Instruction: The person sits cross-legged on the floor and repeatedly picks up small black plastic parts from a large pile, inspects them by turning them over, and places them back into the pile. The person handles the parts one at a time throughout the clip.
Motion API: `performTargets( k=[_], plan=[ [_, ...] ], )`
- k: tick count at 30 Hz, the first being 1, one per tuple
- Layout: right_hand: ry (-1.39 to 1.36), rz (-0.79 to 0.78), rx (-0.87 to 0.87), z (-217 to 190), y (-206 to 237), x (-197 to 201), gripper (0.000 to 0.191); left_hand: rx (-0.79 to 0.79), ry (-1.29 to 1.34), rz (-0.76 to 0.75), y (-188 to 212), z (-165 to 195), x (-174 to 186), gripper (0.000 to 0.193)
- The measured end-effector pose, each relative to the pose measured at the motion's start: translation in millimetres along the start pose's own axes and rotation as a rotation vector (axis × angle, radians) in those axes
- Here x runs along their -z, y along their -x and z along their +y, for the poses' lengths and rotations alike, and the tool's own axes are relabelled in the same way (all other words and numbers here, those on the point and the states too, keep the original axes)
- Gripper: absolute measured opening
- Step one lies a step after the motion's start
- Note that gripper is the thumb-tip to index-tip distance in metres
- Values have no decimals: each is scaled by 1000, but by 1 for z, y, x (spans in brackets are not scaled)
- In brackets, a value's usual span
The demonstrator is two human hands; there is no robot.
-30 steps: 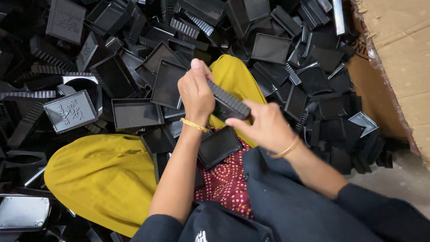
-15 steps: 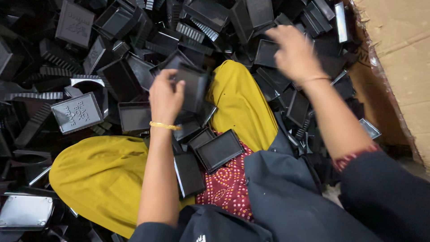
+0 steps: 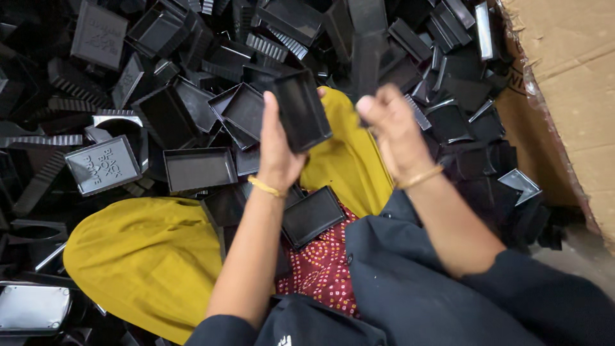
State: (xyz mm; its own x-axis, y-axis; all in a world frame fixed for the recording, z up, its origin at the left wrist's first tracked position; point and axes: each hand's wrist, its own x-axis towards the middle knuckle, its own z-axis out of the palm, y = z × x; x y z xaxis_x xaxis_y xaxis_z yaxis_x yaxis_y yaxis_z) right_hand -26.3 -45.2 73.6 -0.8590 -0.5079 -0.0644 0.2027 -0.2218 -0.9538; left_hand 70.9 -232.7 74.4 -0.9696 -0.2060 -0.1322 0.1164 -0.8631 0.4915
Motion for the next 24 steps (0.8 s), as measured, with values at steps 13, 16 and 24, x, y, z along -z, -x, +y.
performTargets(
  k=[13,16,24],
  plan=[
    [417,-227,-193,-11,31,-37,77,-356,-637,-20,0,-25,-4,53],
    [114,-391,-395,-13,30,-27,63,-423,-1063,113,-5,-7,5,46],
    [1011,-181,185,-23,65,-46,38,-691,-1436,444,-7,7,13,49]
  ],
)
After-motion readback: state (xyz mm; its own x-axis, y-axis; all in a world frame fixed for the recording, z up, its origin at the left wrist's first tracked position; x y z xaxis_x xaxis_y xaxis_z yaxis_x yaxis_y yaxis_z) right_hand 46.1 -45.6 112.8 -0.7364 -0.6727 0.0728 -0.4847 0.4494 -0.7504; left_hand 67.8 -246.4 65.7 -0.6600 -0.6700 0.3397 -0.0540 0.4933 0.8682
